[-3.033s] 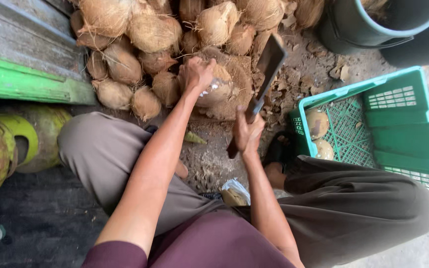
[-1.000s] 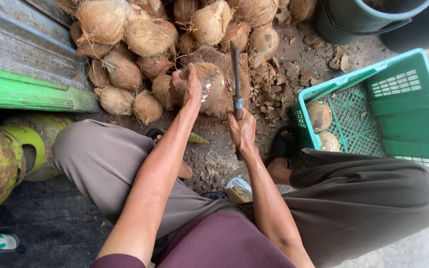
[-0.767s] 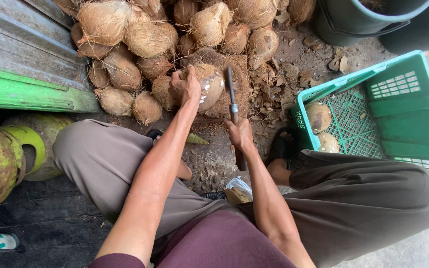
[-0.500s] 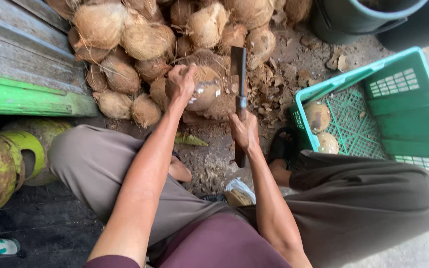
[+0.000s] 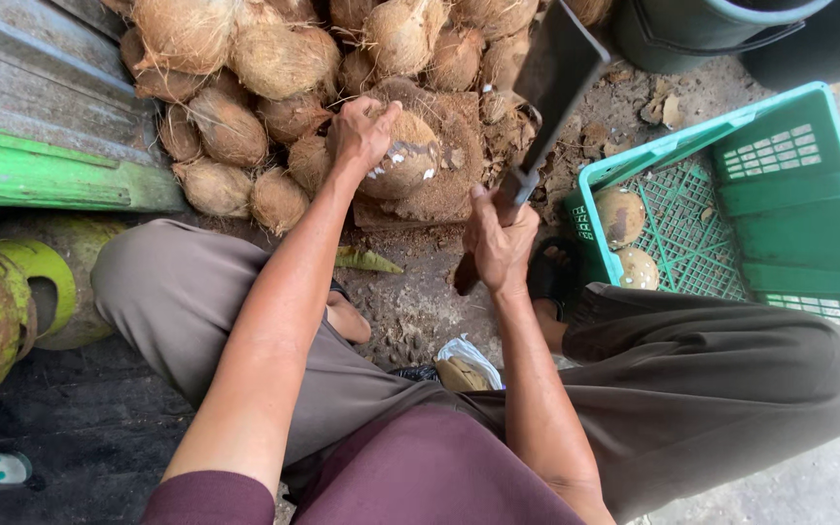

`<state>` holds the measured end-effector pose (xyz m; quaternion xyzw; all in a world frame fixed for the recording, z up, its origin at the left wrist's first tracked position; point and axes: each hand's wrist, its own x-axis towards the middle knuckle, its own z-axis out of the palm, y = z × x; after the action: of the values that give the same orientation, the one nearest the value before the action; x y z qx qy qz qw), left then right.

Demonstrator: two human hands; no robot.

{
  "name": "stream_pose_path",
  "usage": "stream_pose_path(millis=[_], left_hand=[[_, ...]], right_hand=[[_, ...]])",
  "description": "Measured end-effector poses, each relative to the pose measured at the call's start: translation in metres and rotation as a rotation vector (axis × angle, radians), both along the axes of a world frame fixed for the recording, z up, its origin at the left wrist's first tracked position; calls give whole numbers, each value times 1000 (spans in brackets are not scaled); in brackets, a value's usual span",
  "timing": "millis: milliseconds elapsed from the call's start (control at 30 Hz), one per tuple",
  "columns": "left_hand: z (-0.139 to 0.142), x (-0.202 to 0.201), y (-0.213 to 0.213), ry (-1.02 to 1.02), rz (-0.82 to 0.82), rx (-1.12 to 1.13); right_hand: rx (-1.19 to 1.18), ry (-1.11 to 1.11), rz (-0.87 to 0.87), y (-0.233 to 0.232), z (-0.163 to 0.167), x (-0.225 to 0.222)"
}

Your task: The person sits on the ground holding a coconut against a wooden block and chops the outer husk with a machete, rotating the coconut between strikes to strip the husk. Once trimmed, the person places the husked coconut into a green plastic crate.

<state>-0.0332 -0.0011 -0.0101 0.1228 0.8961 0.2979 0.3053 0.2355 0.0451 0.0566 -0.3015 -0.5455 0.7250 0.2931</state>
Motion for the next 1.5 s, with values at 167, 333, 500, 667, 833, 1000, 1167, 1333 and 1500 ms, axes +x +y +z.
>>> stream_pose_path(millis=[167, 333, 500, 667, 833, 1000, 1167, 1333, 1500], left_hand=[[-7, 3, 1, 181, -17, 115], [-3, 0, 2, 162, -33, 108], [-3, 2, 1, 84, -11, 86], [-4, 2, -1, 168, -8, 209], [1, 3, -4, 84, 6, 148], [-6, 8, 4, 167, 6, 264], [-10, 4, 4, 113, 6, 307], [-11, 5, -6, 172, -3, 178], [-8, 2, -20, 136, 32, 377]], right_hand=[[-52, -669, 245, -11, -13, -10], [-5, -117, 51, 2, -11, 0], [-21, -123, -10, -13, -24, -12], [-190, -292, 89, -10, -30, -11], [58, -109, -74, -6, -33, -6], [-10, -462, 204, -17, -44, -20], [64, -324, 47, -6, -38, -11], [-95, -374, 123, -17, -53, -12], [-196, -637, 222, -27, -80, -19]])
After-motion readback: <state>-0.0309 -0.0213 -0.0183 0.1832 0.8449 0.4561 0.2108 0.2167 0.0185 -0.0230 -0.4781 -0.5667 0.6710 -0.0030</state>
